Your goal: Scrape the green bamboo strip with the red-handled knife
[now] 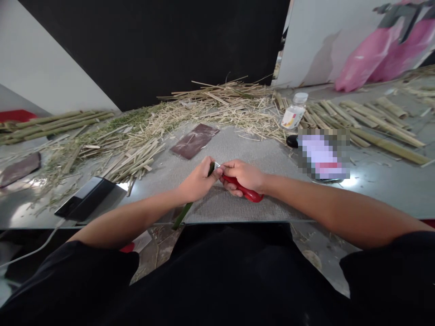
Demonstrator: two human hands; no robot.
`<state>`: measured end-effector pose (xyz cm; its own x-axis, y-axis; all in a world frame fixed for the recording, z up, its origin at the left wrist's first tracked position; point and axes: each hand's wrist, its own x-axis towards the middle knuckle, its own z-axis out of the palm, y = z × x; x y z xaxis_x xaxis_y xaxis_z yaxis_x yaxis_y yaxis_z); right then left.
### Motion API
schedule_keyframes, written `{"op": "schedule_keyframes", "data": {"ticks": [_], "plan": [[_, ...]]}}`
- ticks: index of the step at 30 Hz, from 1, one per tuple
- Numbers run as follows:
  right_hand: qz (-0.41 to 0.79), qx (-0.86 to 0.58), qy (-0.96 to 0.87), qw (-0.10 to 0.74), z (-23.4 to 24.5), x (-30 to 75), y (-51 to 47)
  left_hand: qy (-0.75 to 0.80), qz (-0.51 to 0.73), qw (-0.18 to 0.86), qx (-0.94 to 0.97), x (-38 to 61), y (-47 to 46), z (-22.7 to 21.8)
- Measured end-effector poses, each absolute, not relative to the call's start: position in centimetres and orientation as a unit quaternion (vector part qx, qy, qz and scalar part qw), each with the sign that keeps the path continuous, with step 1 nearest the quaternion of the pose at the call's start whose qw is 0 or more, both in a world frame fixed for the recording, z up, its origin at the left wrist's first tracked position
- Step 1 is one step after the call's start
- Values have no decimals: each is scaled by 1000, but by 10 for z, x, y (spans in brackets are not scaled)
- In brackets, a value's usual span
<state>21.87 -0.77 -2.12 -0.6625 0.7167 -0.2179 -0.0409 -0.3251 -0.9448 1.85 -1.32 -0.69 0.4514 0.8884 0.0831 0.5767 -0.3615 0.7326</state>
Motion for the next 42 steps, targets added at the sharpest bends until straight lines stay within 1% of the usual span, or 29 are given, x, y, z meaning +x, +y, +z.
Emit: {"op": "schedule_keyframes", "data": {"ticks": [8,12,15,23,25,27,31,34,38,40,42], "plan": [[769,-288,-547,159,-16,230,2,449,209,350,795,17,-18,-5],[774,-293,-539,159,-14,230,1,462,200,325,800,18,-18,-6],[758,-320,-535,192,-14,224,-5,471,204,311,800,19,-18,-6],[655,-388,-536,365,-23,208,-14,469,243,320,786,19,-11,-5],[614,-392,-558,399,-24,212,-8,464,253,338,778,18,-8,-6],[577,-390,-590,409,-24,217,-2,461,253,383,759,18,-6,-9],[552,-382,-634,383,-22,221,1,443,228,539,679,21,-6,-13],[570,-377,-621,384,-20,220,-1,421,222,613,631,23,-7,-12],[609,-385,-581,378,-19,223,3,405,230,647,604,22,-6,-8],[631,-376,-588,339,-20,229,8,400,240,642,609,19,-4,-7],[656,-347,-611,274,-20,235,13,399,243,628,623,17,-2,-6]]}}
